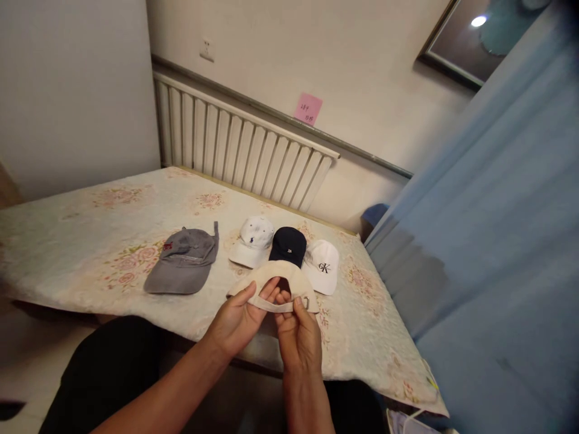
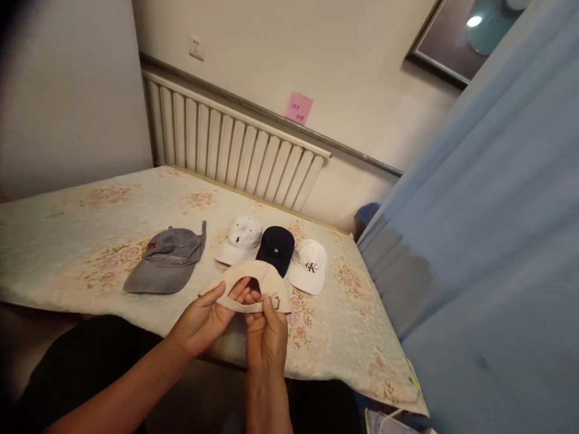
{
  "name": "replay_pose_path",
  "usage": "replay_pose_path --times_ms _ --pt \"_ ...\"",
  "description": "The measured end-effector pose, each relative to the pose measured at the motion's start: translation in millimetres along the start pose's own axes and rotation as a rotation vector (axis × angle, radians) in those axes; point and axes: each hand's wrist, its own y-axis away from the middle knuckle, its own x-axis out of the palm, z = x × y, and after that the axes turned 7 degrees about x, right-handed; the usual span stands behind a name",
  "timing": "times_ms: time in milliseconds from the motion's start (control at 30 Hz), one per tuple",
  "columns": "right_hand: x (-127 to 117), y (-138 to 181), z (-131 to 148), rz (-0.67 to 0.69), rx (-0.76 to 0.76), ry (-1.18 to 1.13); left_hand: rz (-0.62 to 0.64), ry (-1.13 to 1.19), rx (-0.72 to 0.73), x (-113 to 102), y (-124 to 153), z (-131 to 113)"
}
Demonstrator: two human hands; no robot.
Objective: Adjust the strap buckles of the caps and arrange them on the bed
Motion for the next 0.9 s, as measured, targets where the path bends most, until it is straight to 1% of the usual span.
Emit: replay_pose_path --times_ms 100,233,333,500,633,767,900 --pt "3.2 0.8 0.5 0.003 -0.047 -0.042 0.002 0.010 0.002 0.9 1.9 1.1" --pt "6.5 0.4 1.2 0.100 -0.069 -0.042 0.036 0.068 -0.009 -0.9 2.5 0.9" --pt "7.2 -0.6 1.8 0.153 -0.049 -0.050 0.040 0.142 0.013 -0.8 1.7 -3.3" --pt "4.8 -2.7 2.4 0.144 -0.023 -0.075 -0.008 0.172 0.028 2.9 0.6 -11.6" --pt "4.1 -1.1 2.9 0.138 -0.001 -0.101 0.004 0.164 0.010 2.8 1.5 -12.5" --pt "8.9 3.1 4.0 0.160 0.006 -0.124 0.022 0.157 -0.007 2.3 2.2 -10.8" --pt "10.9 3.3 4.4 0.182 0.006 -0.124 0.015 0.164 0.007 3.4 1.4 -10.7"
